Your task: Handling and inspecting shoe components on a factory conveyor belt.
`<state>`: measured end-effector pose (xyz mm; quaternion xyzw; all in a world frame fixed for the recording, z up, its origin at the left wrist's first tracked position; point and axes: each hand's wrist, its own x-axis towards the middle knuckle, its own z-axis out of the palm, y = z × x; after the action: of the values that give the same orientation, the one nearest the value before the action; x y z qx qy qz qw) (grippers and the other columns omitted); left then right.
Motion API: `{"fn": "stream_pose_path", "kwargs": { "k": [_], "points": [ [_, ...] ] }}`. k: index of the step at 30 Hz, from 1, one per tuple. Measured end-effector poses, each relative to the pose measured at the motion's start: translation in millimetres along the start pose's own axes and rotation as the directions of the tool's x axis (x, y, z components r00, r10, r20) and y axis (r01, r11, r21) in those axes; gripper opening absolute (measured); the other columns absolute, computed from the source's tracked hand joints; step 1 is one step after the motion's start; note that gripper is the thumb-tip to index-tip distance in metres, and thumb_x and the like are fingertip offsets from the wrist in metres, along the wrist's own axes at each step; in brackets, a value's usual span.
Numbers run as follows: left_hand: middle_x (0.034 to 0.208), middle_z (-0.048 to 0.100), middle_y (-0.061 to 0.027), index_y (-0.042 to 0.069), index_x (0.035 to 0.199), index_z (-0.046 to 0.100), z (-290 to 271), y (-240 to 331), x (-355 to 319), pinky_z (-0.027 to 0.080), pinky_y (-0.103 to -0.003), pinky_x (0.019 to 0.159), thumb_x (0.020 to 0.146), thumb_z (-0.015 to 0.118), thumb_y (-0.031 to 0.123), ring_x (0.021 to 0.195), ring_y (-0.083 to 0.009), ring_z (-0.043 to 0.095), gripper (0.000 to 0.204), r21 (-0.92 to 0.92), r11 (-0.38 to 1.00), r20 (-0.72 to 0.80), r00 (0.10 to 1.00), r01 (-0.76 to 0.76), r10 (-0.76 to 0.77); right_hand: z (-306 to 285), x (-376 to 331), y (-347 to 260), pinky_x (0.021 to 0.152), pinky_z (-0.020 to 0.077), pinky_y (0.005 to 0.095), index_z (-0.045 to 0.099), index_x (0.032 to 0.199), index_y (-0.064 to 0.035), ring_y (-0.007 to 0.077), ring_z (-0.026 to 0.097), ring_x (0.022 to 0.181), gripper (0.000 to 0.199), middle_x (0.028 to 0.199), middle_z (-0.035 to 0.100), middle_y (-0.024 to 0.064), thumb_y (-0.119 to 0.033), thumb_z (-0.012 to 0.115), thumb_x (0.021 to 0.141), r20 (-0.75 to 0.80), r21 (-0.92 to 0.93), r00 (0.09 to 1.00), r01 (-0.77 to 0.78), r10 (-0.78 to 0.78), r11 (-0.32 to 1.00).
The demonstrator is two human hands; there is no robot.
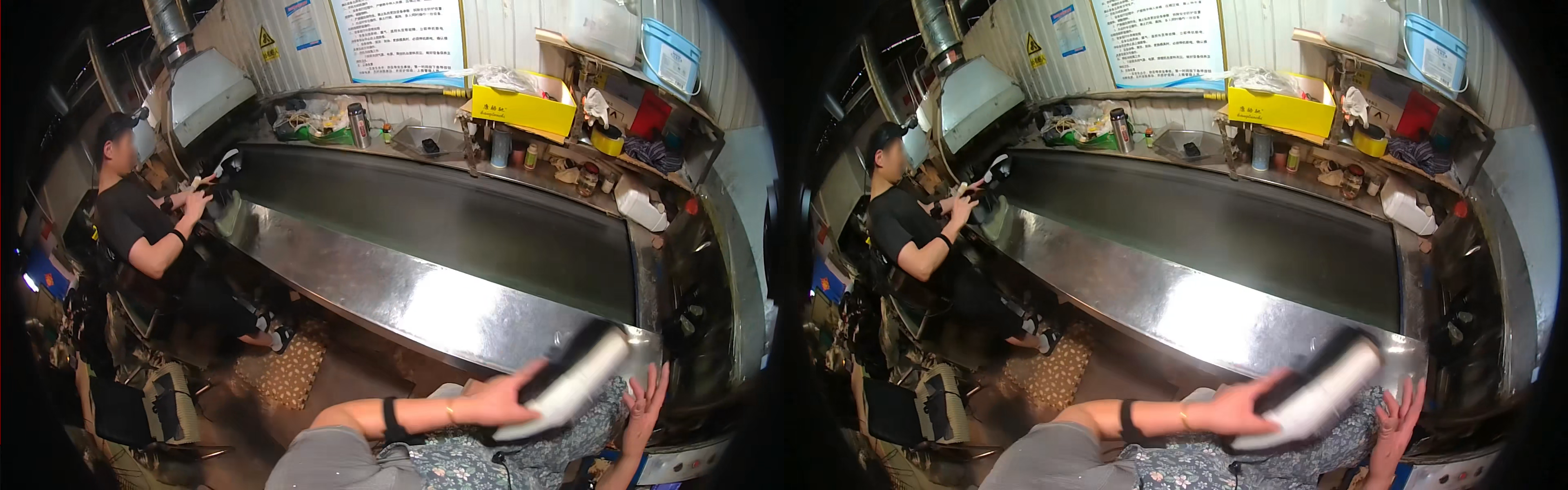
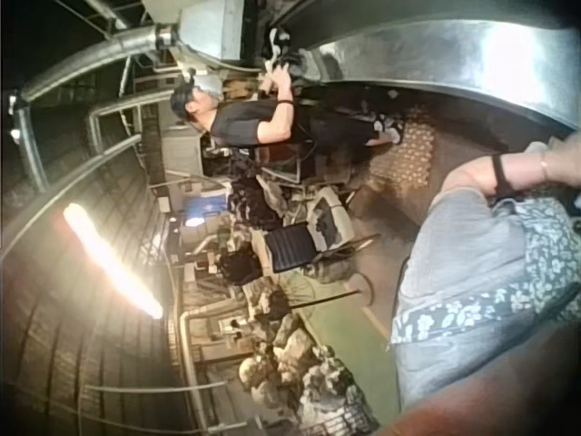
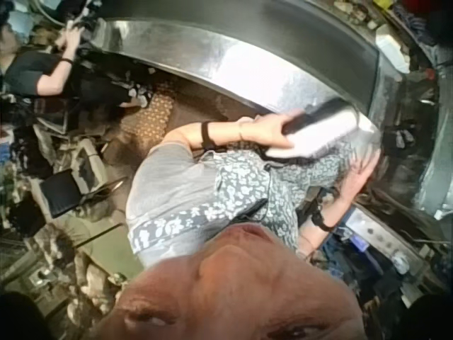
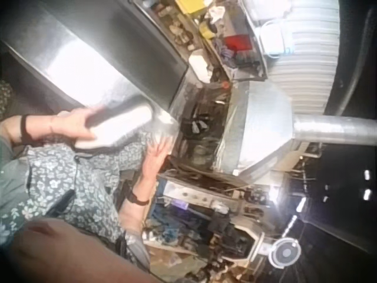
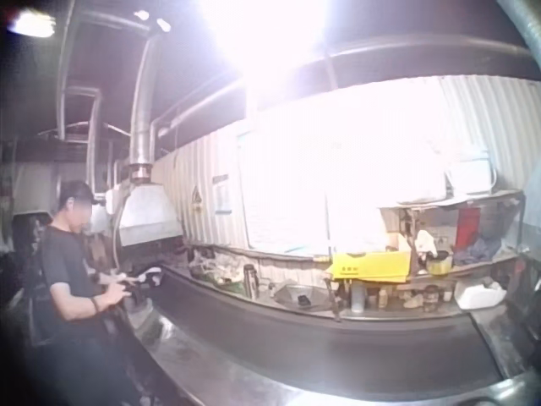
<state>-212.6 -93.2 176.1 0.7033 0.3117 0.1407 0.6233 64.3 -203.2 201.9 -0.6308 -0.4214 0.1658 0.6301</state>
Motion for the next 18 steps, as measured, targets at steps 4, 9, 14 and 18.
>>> {"fn": "stream_pose_path", "kwargs": {
  "k": [4,9,14,18],
  "points": [
    [0.147,0.039,-0.0294,0.000,0.155,0.008,45,24,18,0.037,-0.037,0.110,0.082,0.072,0.042,0.133,-0.0377,0.046,0.106,-0.081,0.942,0.448,0.833,-0.325,0.326,-40,-2,-20,0.100,0.0419,0.0354,0.051,0.131,0.0062,0.0249,0.056,0.114,0.063,0.127,0.059,0.0157,-0.048,0.054,0.099,0.021,-0.362,0.990,0.140,-0.143,0.922],
    [0.149,0.038,-0.0274,-0.006,0.151,0.022,120,-25,135,0.028,-0.033,0.115,0.099,0.045,0.056,0.140,-0.0325,0.037,0.084,-0.231,0.947,0.152,0.953,-0.223,0.262,-35,-41,2,0.096,0.0471,0.0415,0.062,0.111,0.0083,0.0360,0.062,0.110,0.071,0.117,0.065,0.0240,-0.060,0.053,0.094,0.284,-0.530,0.946,0.292,-0.158,0.796],
    [0.093,0.068,-0.0107,0.004,0.102,0.066,144,17,149,0.046,-0.034,0.082,0.099,0.050,0.050,0.088,-0.0226,0.061,0.048,-0.300,0.944,0.055,0.985,-0.139,0.162,-28,-35,-74,0.097,0.0489,0.0374,0.065,0.119,0.0015,0.0319,0.061,0.117,0.038,0.127,0.063,0.0207,-0.001,0.060,0.082,0.431,-0.527,0.900,0.312,-0.068,0.791],
    [0.094,0.068,-0.0088,0.005,0.103,0.067,162,17,142,0.046,-0.033,0.083,0.099,0.051,0.047,0.089,-0.0224,0.062,0.044,-0.364,0.929,-0.013,0.997,-0.073,0.073,-40,-38,-71,0.094,0.0506,0.0371,0.067,0.114,0.0031,0.0325,0.065,0.110,0.036,0.121,0.067,0.0203,0.002,0.059,0.079,0.451,-0.528,0.888,0.350,-0.094,0.774]
  ]
}}
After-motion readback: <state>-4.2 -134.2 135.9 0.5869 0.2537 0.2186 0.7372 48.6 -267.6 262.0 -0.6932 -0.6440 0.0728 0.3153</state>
